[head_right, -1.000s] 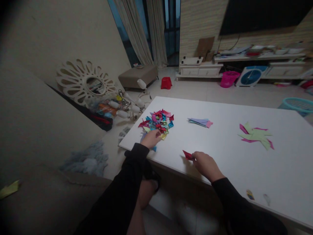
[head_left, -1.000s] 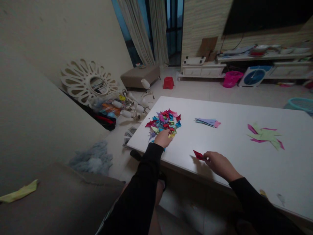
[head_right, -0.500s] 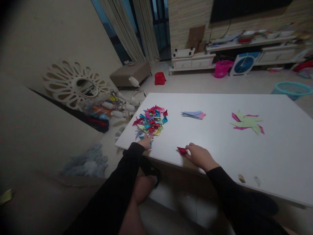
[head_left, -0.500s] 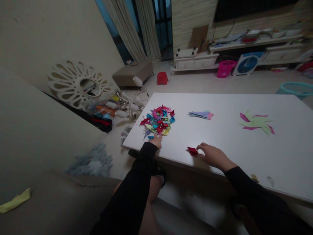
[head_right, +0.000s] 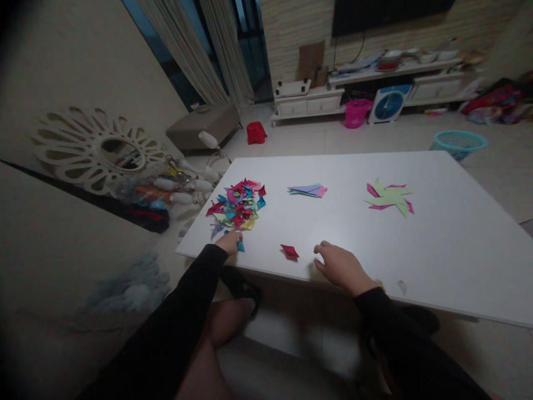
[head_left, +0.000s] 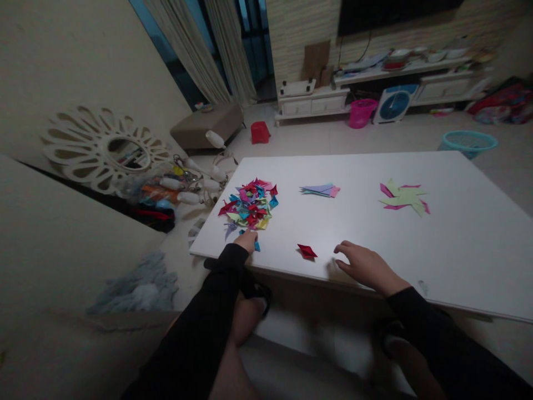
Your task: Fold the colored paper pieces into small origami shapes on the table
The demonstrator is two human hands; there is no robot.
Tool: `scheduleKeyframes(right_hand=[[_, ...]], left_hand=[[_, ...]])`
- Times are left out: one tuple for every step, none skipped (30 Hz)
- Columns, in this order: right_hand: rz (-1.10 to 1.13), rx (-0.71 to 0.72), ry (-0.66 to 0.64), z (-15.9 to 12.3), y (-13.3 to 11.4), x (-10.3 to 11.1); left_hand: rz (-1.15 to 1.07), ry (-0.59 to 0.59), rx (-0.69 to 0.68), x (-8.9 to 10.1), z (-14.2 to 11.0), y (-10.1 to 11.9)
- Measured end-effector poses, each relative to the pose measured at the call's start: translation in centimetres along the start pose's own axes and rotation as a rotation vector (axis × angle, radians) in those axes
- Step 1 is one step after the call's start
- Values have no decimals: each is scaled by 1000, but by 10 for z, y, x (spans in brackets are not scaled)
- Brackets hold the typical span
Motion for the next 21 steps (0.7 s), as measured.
scheduleKeyframes(right_hand=[[-3,-6,7,-4,7,-1],[-5,-12,12,-8,13,-1],[-6,-17,16,-12,20,-1],[-8,-24,18,-17,25,0],[-11,-30,19,-20,30,1],[-15,-34,19,-24,34,2],[-18,-38,20,-27,37,4],[-21,-40,24,-30,39,6],[-21,-38,29,-31,39,7],[-18,-35,33,-32,39,9],[-13,-30,37,-33,38,10],[-7,-25,39,-33,37,10],[-1,-19,41,-32,35,10],[6,-12,41,-32,33,10],[9,-5,39,-31,31,9],[8,-1,36,-31,29,8],[2,2,30,-31,27,8],[-6,3,23,-30,26,7],[-14,5,17,-30,24,7],[-21,5,14,-30,23,7],[-27,7,14,-29,21,9]], left_hand=[[-4,9,-3,2,1,1],[-10,19,-3,5,1,2],[-16,30,0,9,1,4],[-23,42,3,14,1,7],[-30,55,6,18,0,10],[-36,70,5,23,0,15],[-41,84,2,27,-1,20],[-44,96,-5,30,-1,25],[-44,104,-12,32,-1,30],[-44,108,-19,33,-1,35],[-41,107,-23,33,-1,38],[-38,103,-25,32,0,41],[-33,96,-23,30,0,42],[-28,86,-20,27,1,42],[-23,74,-16,24,1,41],[-18,61,-12,21,2,39],[-13,47,-8,18,3,38],[-9,34,-5,15,3,36],[-6,23,-3,13,4,34],[-5,15,-3,11,5,33],[-6,8,-5,9,5,33]])
Point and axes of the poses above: each hand's wrist, its own z-axis towards the middle knuckle, its own x-axis out of the back of the hand, y = z × x, the point moved 6 cm from there along z, towards the middle knuckle, and after that the axes turned 3 degrees about -z, right-handed, at the moved point
